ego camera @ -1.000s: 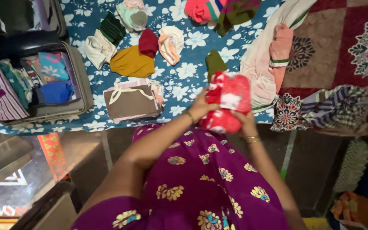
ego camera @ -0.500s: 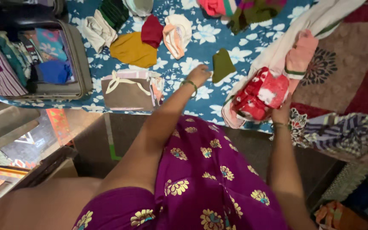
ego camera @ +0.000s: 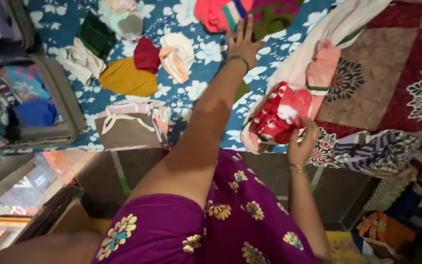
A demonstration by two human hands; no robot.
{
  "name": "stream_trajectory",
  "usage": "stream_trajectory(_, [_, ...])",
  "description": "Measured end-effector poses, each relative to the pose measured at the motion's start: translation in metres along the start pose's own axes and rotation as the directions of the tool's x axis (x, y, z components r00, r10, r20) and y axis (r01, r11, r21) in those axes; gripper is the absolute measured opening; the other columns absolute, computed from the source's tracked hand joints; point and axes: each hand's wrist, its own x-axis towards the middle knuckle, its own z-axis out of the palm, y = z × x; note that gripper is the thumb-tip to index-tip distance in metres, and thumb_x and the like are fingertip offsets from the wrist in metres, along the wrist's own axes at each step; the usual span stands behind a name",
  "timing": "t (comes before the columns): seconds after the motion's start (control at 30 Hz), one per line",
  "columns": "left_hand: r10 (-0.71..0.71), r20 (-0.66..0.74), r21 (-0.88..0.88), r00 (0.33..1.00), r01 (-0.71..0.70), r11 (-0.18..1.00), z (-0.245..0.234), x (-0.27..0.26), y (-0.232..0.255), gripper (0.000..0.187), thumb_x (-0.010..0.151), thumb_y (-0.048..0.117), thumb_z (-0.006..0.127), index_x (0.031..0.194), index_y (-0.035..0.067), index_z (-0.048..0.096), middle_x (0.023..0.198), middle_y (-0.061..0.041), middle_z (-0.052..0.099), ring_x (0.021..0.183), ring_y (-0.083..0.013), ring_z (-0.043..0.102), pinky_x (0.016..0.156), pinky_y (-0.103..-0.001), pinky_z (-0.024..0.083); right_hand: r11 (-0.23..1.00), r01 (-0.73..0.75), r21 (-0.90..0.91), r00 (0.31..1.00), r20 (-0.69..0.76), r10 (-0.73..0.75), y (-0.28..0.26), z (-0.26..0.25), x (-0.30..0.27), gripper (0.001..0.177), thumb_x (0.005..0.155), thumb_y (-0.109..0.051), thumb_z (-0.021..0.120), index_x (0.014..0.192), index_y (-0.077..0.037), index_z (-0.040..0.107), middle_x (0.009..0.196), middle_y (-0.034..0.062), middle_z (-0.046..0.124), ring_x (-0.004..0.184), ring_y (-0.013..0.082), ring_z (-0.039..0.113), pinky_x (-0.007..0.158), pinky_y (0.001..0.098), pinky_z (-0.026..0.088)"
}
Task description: The person folds clothes including a red and white jacket and a green sweater and places them into a suitcase along with socks and other items.
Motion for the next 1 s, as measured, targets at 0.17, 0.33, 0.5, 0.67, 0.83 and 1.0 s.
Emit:
stream_trajectory(0.17, [0.093,-0.302,-0.154,0.949,-0.144,0.977,0.007,0.024,0.013,0.063,0.076,0.011,0.066,0.139,0.016,0.061,0.155,-0.007,0.035,0.145,-0.034,0.024,0.11,-0.068,0.021,0.989,-0.124,0.082,0.988,0.098,0.116,0.01,-0.001,-0.016,0.031,0.09,0.003,0.059,0.119,-0.001,0.068,0.114,0.0165,0.069,0.109,0.0309,0.066,0.099,0.0413,0.052])
stream_trajectory(0.33, [0.345,-0.612,-0.254,0.712,-0.59,0.766,-0.035,-0.038,0.026,0.032,0.093,0.011,0.063,0.125,0.009,0.067,0.133,-0.013,0.058,0.129,-0.0345,0.051,0.11,-0.048,0.045,0.823,-0.39,0.413,0.921,0.179,0.346,0.013,0.003,-0.001,0.025,0.099,-0.004,0.059,0.122,0.0,0.068,0.112,0.0125,0.073,0.106,0.0249,0.07,0.096,0.0364,0.055])
stream_trajectory(0.5, [0.604,-0.645,-0.177,0.468,-0.861,0.478,-0.071,-0.171,0.042,0.02,0.091,0.009,0.063,0.11,0.006,0.065,0.125,-0.013,0.061,0.125,-0.0342,0.055,0.109,-0.047,0.046,-0.082,-0.519,0.851,0.801,0.517,0.302,-0.035,0.016,0.06,0.05,0.102,-0.028,0.061,0.142,0.0,0.052,0.132,0.0174,0.064,0.12,0.0274,0.065,0.1,0.0417,0.058])
stream_trajectory(0.67, [0.793,-0.497,-0.438,0.352,-0.891,0.121,-0.063,-0.3,0.052,0.017,0.093,0.001,0.058,0.105,0.008,0.068,0.113,-0.009,0.064,0.109,-0.0274,0.061,0.099,-0.042,0.053,0.023,-0.718,0.695,0.686,0.702,0.19,-0.089,0.039,0.08,0.071,0.088,-0.021,0.067,0.15,-0.008,0.035,0.141,0.0147,0.06,0.125,0.027,0.063,0.103,0.0396,0.055])
stream_trajectory(0.83, [0.459,-0.555,-0.636,0.694,-0.71,0.304,-0.051,-0.359,0.011,0.025,0.083,0.005,0.064,0.108,0.004,0.065,0.118,-0.013,0.064,0.109,-0.0298,0.064,0.098,-0.039,0.052,-0.018,-0.77,0.638,0.636,0.766,-0.096,-0.116,0.052,0.04,0.084,0.082,0.0,0.066,0.161,-0.002,0.035,0.139,0.0168,0.057,0.12,0.0297,0.061,0.098,0.0407,0.052])
stream_trajectory(1.0, [-0.27,-0.657,-0.602,0.704,-0.275,0.75,-0.028,-0.335,-0.085,0.05,0.083,0.012,0.074,0.13,0.0,0.061,0.13,-0.015,0.063,0.124,-0.0271,0.052,0.108,-0.04,0.042,0.074,-0.874,0.48,0.449,0.857,-0.253,-0.169,0.017,0.001,0.088,0.076,0.004,0.059,0.159,-0.005,0.032,0.143,0.0137,0.057,0.128,0.0271,0.059,0.108,0.0398,0.049])
